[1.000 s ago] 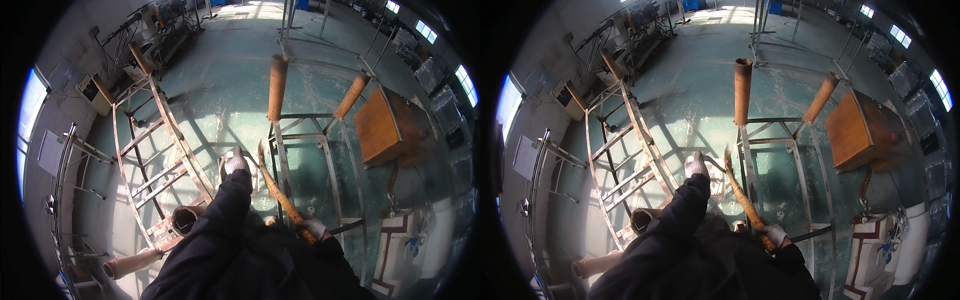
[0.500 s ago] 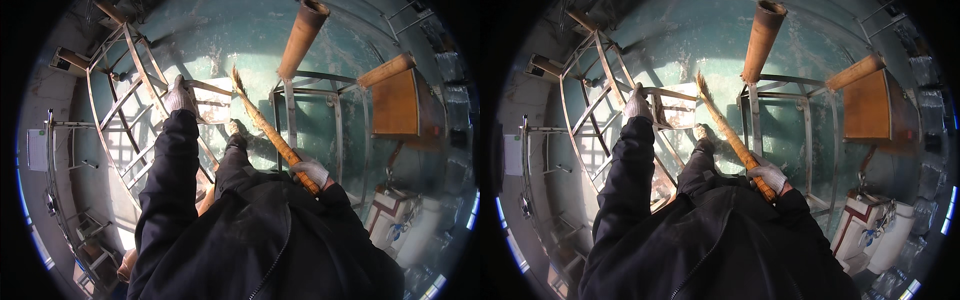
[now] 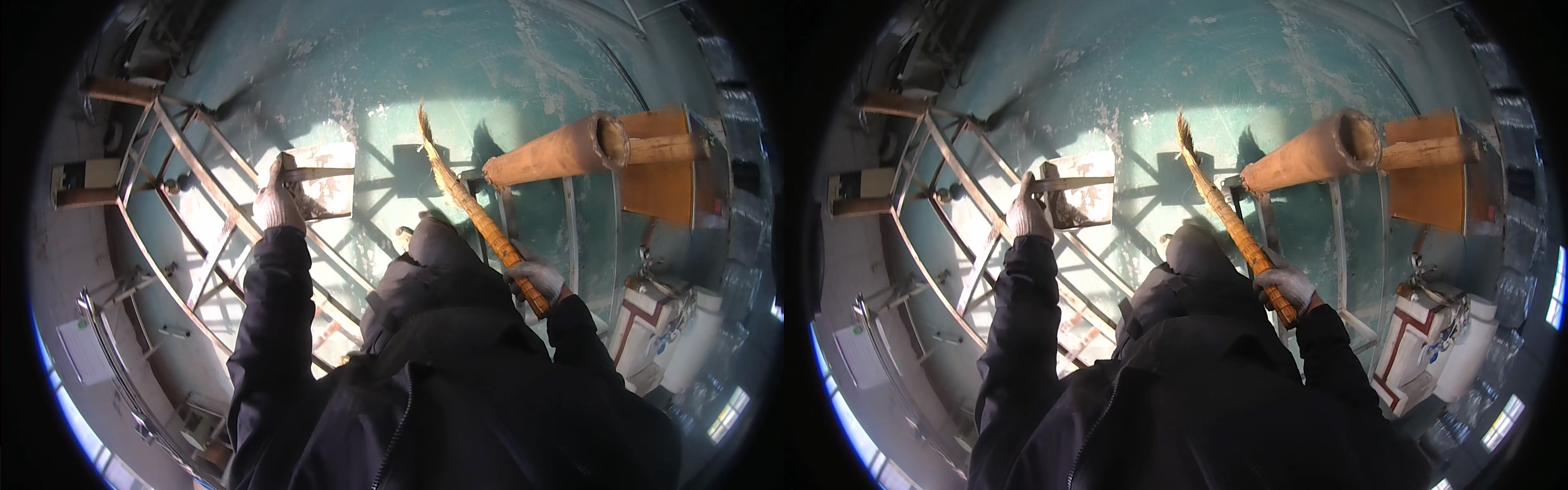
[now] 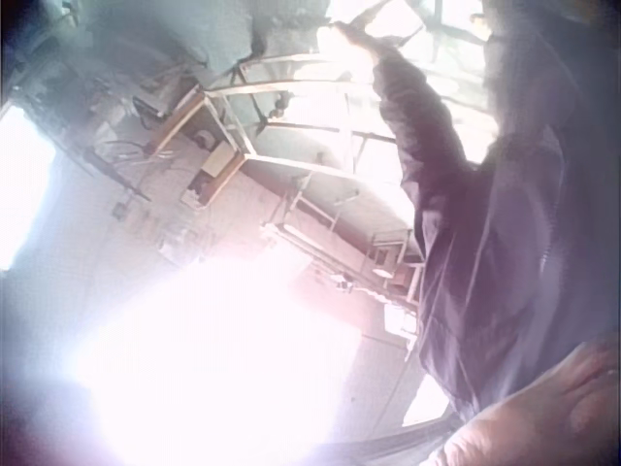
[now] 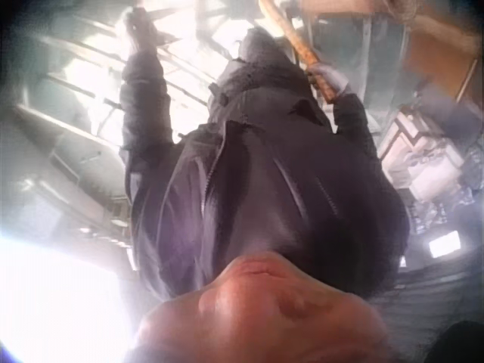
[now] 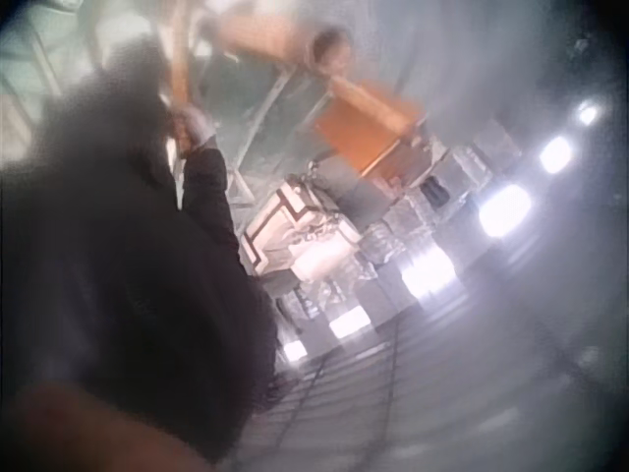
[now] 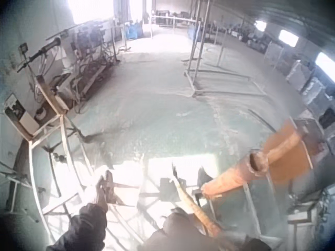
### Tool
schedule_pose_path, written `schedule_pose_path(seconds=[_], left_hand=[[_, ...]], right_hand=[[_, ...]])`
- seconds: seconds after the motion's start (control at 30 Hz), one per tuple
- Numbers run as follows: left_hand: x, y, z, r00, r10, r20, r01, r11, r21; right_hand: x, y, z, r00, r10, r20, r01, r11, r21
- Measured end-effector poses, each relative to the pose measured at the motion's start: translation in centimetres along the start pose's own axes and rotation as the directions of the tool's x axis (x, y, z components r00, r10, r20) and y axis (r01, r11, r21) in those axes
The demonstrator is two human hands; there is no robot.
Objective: The person sweeps debris on a workshop floor using a broom and dustpan, gathering material into the dustpan and moving between areas. The person navigates around metal frames, a wooden cabinet, and a red ride-on mower while continuing to sweep.
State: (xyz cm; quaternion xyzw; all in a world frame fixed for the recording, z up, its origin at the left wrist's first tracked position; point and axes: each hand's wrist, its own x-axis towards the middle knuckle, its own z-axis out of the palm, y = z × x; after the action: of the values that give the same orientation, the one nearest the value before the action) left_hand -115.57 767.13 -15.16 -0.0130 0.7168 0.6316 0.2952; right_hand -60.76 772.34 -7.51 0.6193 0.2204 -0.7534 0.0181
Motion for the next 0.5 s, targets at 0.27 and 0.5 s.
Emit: schedule_pose_path(seconds=[0.27,0.5], left_hand=[[16.5,9.9,7.4,0.993,-0.036,0.112,0.025,0.995,0.098],[27.1,17.0,15.7,0.971,-0.079,0.228,0.01,0.957,0.29]], right_hand=[[13.8,-9.6,5.9,0.996,-0.051,-0.067,0.063,0.978,0.198],[17.8,-7.3,11.9,0.974,0.115,-0.195,-0.059,0.961,0.27]])
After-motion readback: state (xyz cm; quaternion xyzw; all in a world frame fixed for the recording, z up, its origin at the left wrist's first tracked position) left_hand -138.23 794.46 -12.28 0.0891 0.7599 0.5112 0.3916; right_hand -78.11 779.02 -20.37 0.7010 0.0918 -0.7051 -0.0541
